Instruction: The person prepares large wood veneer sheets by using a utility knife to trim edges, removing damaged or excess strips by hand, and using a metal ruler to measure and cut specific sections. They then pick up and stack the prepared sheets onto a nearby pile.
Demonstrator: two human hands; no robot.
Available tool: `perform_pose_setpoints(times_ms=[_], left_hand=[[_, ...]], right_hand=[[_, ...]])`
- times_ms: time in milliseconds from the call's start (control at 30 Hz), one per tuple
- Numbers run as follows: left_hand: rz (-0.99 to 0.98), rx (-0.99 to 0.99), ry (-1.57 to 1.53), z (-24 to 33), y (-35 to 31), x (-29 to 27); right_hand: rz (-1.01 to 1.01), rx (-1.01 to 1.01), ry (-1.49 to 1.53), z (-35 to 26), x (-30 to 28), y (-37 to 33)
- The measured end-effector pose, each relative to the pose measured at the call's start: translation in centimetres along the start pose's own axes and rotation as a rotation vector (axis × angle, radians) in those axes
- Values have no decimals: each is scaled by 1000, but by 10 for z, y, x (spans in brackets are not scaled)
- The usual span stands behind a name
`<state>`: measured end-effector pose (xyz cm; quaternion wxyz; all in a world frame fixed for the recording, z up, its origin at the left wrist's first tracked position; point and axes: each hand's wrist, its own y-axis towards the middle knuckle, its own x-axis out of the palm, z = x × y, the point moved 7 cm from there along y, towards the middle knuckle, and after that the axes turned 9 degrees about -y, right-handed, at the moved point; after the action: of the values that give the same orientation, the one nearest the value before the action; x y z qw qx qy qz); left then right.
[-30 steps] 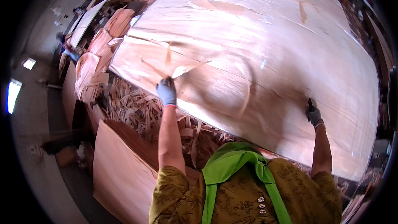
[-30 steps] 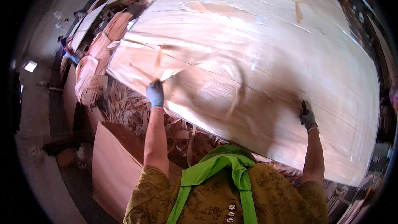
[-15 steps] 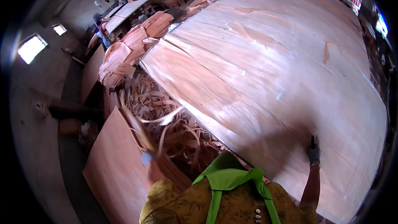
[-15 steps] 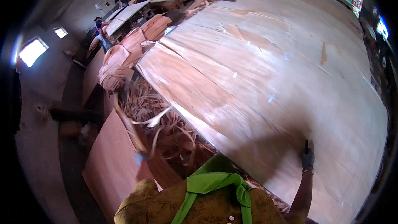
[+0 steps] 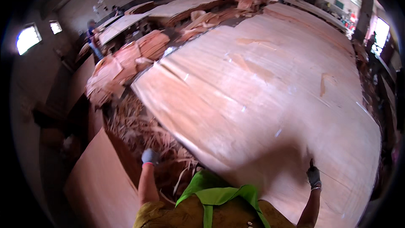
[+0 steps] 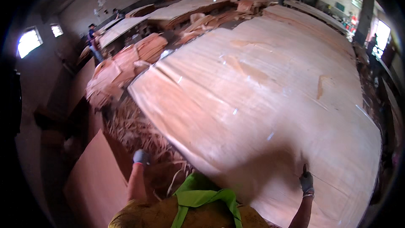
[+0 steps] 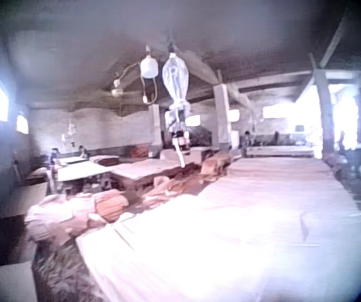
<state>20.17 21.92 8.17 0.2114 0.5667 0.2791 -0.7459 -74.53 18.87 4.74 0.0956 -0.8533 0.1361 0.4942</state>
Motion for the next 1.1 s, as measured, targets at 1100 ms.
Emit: perform_pose_setpoints(times_ms=[1100], left_hand=[[151, 1259, -1185, 384, 348, -260]], right_hand=[[284, -366, 850, -1017, 36, 381]])
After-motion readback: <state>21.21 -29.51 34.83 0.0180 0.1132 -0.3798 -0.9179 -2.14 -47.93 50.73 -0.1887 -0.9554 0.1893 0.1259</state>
